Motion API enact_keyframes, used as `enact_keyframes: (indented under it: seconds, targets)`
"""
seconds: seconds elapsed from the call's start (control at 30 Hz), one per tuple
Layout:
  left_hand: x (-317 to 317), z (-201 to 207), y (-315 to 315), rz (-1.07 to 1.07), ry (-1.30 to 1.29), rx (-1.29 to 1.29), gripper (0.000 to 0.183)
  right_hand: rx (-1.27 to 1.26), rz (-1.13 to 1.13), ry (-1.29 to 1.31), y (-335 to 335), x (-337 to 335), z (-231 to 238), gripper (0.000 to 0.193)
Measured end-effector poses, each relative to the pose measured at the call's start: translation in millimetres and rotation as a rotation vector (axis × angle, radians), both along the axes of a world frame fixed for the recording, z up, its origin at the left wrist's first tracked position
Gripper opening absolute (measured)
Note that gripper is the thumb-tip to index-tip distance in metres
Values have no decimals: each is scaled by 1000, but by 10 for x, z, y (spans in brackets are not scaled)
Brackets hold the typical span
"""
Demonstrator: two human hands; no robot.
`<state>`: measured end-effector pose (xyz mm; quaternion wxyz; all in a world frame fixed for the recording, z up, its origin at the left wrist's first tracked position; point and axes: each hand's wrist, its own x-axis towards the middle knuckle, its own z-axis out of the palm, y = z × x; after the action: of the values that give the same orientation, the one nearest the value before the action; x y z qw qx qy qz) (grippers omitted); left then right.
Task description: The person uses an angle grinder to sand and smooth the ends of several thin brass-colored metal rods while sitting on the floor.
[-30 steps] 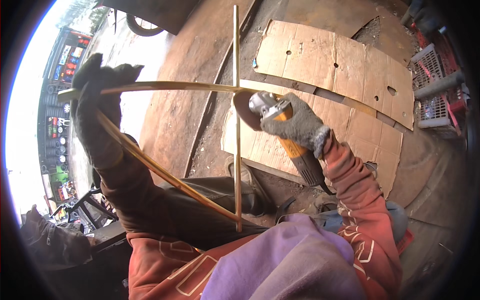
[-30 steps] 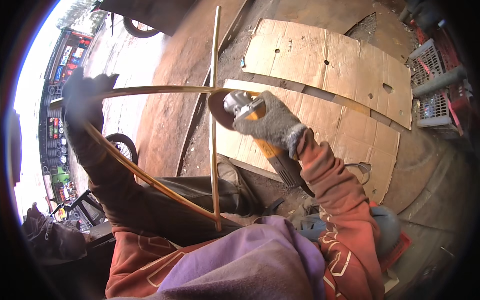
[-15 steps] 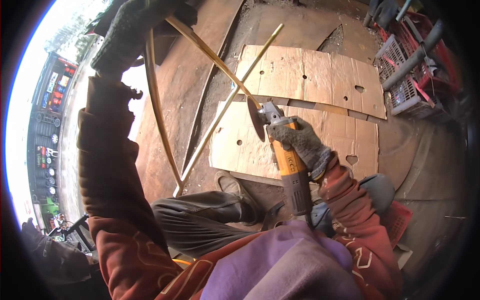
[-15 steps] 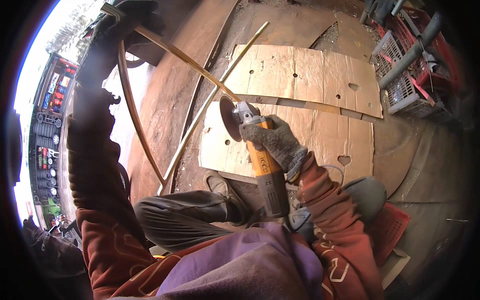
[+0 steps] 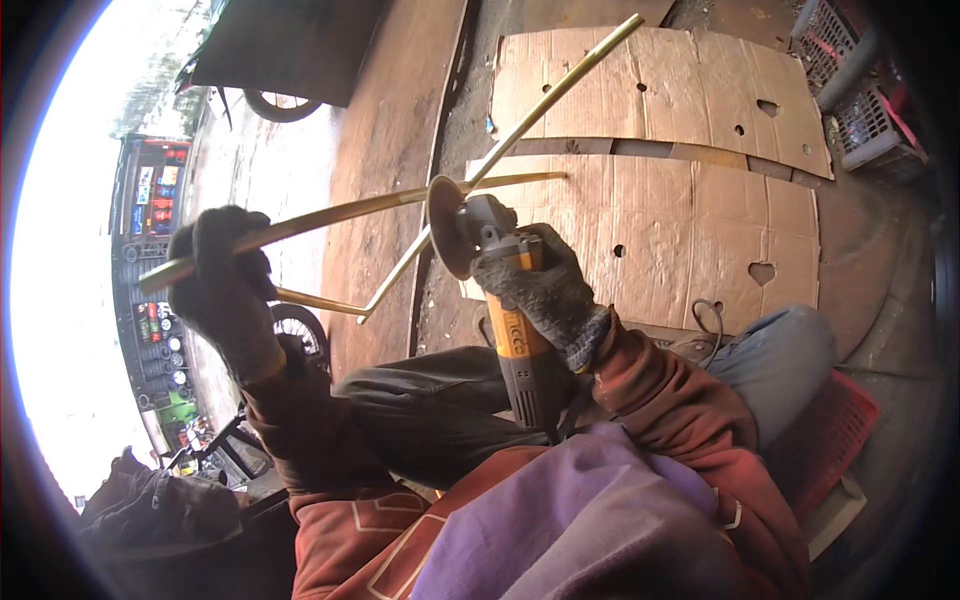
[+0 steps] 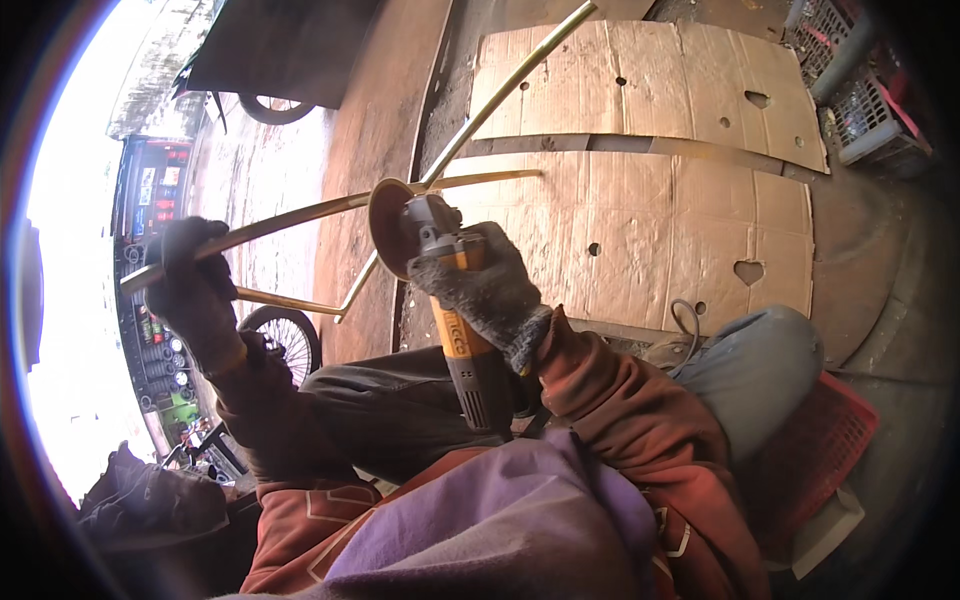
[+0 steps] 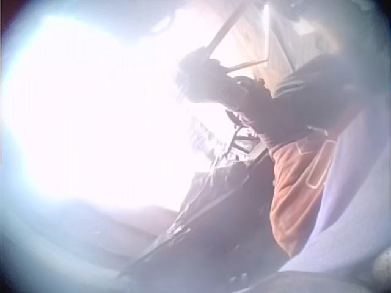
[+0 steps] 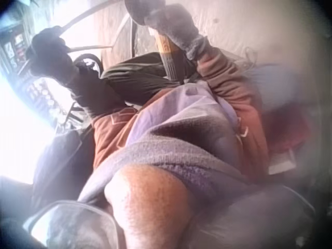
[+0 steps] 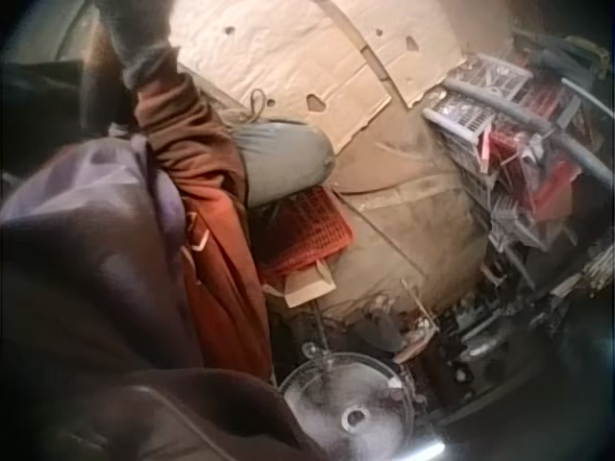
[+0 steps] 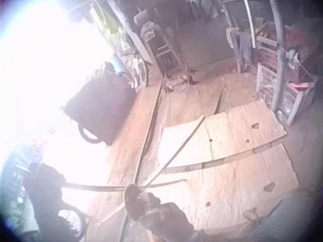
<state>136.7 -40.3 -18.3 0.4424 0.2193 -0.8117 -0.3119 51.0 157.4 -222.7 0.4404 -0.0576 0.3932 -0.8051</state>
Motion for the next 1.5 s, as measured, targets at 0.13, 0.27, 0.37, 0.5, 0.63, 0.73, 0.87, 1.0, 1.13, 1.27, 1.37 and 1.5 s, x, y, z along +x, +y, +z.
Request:
enact_keyframes:
  seconds: [0.13,0.27,0.37,0.5,0.63,0.73,0.87,1.0,1.13,1.27,1.37,1.5]
  targets:
    - [183,-60,25,109,-130,-315,6,3,-40,57,-84,50,-137,42]
    - [255,-60,-124,116,-346,-1070,9,51,7,66,-77,-9,-127,45]
    - [338,-89,-183,106,-370,-1095,5,-61,25,110,-37,128,113,48]
    - [312,-96,-95,99,-349,-1106,9,-31,59,32,-29,76,8,47]
    - [357,-132,-119,70,-288,-1010,17,75,23,41,-36,55,-71,47]
    - [444,-208,-121,129,-214,-725,9,-19,90,48,-15,158,108,47]
    - [332,-222,-74,67,-177,-809,8,-8,38,69,-50,139,-22,49]
    - [415,-233,-129,65,-162,-810,10,90,82,70,-30,6,-65,49]
    - [500,-256,-95,-8,-4,-231,11,-96,68,39,-17,221,74,50]
    - [513,-273,-136,-106,103,-83,14,52,84,-3,44,75,-31,43]
    - [521,-322,-164,-166,170,-56,17,111,60,-8,47,58,-66,48]
    - [450,-345,-43,-191,168,-39,15,97,90,-3,92,109,22,44]
